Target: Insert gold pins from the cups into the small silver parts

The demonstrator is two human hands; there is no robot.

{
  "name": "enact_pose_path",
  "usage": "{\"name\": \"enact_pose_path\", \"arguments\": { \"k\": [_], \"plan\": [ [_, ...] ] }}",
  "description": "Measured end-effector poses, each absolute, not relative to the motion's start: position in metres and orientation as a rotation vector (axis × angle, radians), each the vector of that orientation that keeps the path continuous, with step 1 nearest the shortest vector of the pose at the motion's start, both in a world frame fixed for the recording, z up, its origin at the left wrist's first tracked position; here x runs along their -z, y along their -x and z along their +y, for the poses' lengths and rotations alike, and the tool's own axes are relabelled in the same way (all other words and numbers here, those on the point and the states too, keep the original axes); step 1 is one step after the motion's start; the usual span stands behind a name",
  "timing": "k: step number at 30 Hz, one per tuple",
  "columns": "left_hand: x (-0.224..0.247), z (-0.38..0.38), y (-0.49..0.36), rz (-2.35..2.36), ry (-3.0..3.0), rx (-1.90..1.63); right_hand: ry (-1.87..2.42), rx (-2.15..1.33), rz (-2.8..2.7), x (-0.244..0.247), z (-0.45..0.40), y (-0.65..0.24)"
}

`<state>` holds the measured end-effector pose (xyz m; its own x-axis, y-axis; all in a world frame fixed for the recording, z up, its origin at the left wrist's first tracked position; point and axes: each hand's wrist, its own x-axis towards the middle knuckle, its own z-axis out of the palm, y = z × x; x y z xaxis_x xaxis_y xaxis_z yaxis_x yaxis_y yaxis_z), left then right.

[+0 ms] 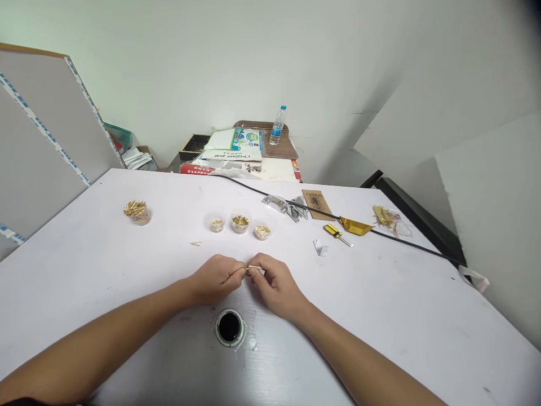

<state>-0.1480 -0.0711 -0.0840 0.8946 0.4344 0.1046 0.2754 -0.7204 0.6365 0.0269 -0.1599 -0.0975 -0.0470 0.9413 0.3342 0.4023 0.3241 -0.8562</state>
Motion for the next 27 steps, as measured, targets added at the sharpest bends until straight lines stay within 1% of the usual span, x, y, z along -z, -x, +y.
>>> {"name": "enact_pose_path", "arguments": {
  "k": [7,9,11,15,19,21,27],
  "plan": [
    [0.090,-0.067,0.151,0.410,-2.776,-0.438,1.281,-0.972,-1.487,0.099,-0.159,-0.027],
    [0.090,-0.066,0.151,0.367,-2.892,-0.481,1.290,-0.961,-1.507,0.098,-0.160,-0.027],
    [0.089,-0.066,0.151,0.361,-2.925,-0.498,1.281,-0.846,-1.579,0.097,-0.161,-0.027],
    [0.082,-0.069,0.151,0.408,-2.659,-0.377,1.172,-0.541,-1.724,0.095,-0.162,-0.025],
    [0.075,-0.071,0.149,0.461,-2.368,-0.297,1.116,-0.366,-1.809,0.096,-0.162,-0.025],
    [0.074,-0.071,0.149,0.457,-2.302,-0.305,1.113,-0.344,-1.839,0.097,-0.162,-0.026],
    [0.072,-0.070,0.149,0.475,-2.100,-0.260,1.089,-0.436,-1.835,0.093,-0.160,-0.032]
  ]
}}
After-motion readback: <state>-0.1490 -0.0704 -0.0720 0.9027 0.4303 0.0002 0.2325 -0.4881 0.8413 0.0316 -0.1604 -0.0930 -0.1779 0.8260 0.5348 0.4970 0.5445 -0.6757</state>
